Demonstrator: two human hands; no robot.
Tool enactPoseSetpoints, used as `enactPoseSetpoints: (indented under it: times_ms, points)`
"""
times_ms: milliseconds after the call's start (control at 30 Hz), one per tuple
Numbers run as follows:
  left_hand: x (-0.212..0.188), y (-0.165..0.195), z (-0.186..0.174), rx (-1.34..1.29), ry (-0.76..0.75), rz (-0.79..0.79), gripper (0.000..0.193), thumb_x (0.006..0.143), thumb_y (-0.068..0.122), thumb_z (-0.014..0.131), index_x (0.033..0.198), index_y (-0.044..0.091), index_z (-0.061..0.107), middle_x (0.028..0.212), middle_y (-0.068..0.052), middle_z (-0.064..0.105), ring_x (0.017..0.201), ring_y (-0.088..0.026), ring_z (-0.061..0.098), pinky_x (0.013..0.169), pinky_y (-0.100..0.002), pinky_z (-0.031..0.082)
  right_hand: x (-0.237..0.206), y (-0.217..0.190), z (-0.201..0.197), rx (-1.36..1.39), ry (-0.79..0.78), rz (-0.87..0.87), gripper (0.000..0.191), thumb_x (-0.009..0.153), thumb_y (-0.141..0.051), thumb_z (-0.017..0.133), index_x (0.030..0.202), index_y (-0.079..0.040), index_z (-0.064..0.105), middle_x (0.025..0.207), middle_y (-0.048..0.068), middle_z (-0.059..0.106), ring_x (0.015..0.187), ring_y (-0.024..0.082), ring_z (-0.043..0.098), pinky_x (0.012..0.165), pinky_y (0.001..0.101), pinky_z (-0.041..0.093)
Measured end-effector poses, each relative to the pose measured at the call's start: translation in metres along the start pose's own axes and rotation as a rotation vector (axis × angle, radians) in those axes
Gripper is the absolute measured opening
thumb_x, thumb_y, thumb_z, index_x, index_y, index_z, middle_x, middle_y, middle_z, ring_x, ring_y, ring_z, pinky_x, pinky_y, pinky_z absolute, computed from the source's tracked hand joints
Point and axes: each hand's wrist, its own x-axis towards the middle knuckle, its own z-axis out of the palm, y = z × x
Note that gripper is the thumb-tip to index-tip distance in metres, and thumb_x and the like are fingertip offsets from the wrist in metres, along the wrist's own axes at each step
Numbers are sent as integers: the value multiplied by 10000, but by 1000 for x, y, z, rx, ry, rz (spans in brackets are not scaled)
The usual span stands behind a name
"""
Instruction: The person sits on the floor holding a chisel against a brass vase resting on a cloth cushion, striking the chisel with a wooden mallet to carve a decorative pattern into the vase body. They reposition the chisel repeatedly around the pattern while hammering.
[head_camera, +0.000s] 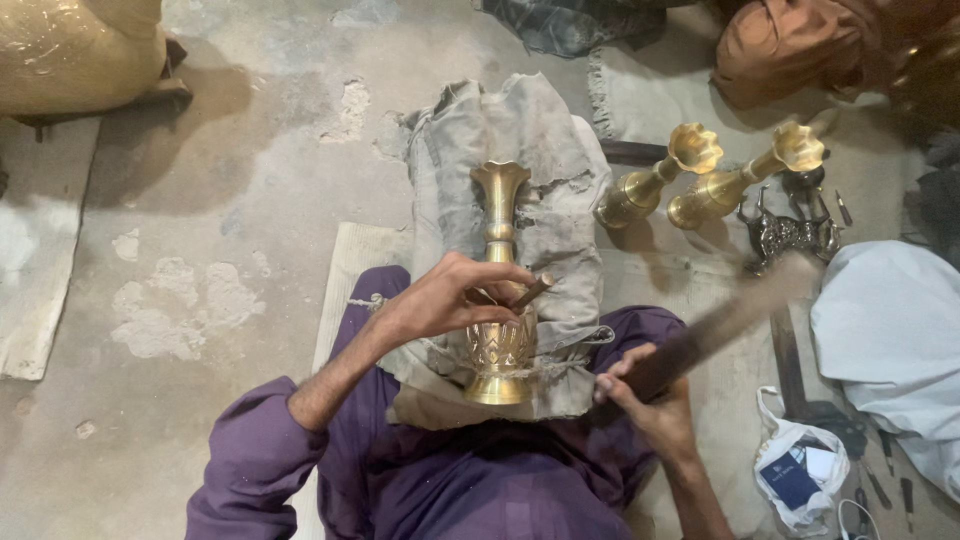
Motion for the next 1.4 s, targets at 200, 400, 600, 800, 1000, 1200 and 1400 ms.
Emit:
enactPoseSetpoints:
  times_ms: [200, 400, 600, 800, 1000, 1200, 1400]
  points:
    - [4, 5, -3, 35, -70, 43, 527, 854, 138, 797, 1359, 153, 643, 1032, -88, 807, 958, -203, 799, 806, -365, 649, -1, -30, -20, -577, 129, -108, 277, 827, -94, 822, 1017, -7, 640, 759, 31, 644, 669, 137, 625, 608, 282, 511]
    - [7, 6, -5, 77, -126, 29, 539, 863, 110, 772, 1380, 169, 630, 1045, -84, 802, 961, -211, 797, 804, -377, 643, 6, -54, -19, -871, 89, -289, 344, 838, -213, 833, 1069, -24, 663, 754, 53, 705, 664, 113, 690, 615, 289, 538]
    - [8, 3, -4, 50, -148, 36, 549, 865, 112, 775, 1388, 173, 619, 1024, -66, 807, 949, -197, 799, 812, -371, 646, 8, -73, -16, -945, 153, -123, 422, 826, -227, 856, 1126, -35, 628, 705, 135, 673, 622, 210, 646, 591, 368, 516]
    - [6, -5, 1, 116, -142, 35, 510, 859, 136, 787, 1348, 189, 651, 997, -45, 813, 896, -181, 799, 803, -359, 657, 11, -78, -17, -1131, 99, -435, 495, 780, -80, 754, 1249, -67, 596, 1080, 171, 717, 865, 281, 722, 721, 364, 574]
    - [4, -8, 3, 102, -124, 73, 517, 864, 114, 755, 1363, 188, 640, 1021, -35, 814, 945, -188, 802, 867, -370, 658, 10, -80, -22, -1014, 182, -241, 545, 813, -60, 768, 1310, -113, 552, 984, 91, 731, 810, 290, 749, 713, 384, 581]
    - [3, -2, 1, 64, -142, 55, 527, 871, 117, 754, 1377, 197, 634, 1024, -32, 812, 948, -186, 801, 849, -374, 656, 8, -88, -25, -1160, 145, -346, 569, 760, -28, 766, 1295, -99, 583, 1040, 156, 718, 883, 334, 734, 732, 417, 558]
    - [4, 1, 0, 102, -124, 63, 528, 851, 117, 773, 1358, 193, 648, 982, -37, 801, 913, -195, 794, 817, -380, 646, 7, -92, -21, -1083, 187, -337, 542, 775, -51, 774, 1280, -113, 587, 1036, 151, 715, 900, 321, 738, 743, 423, 561]
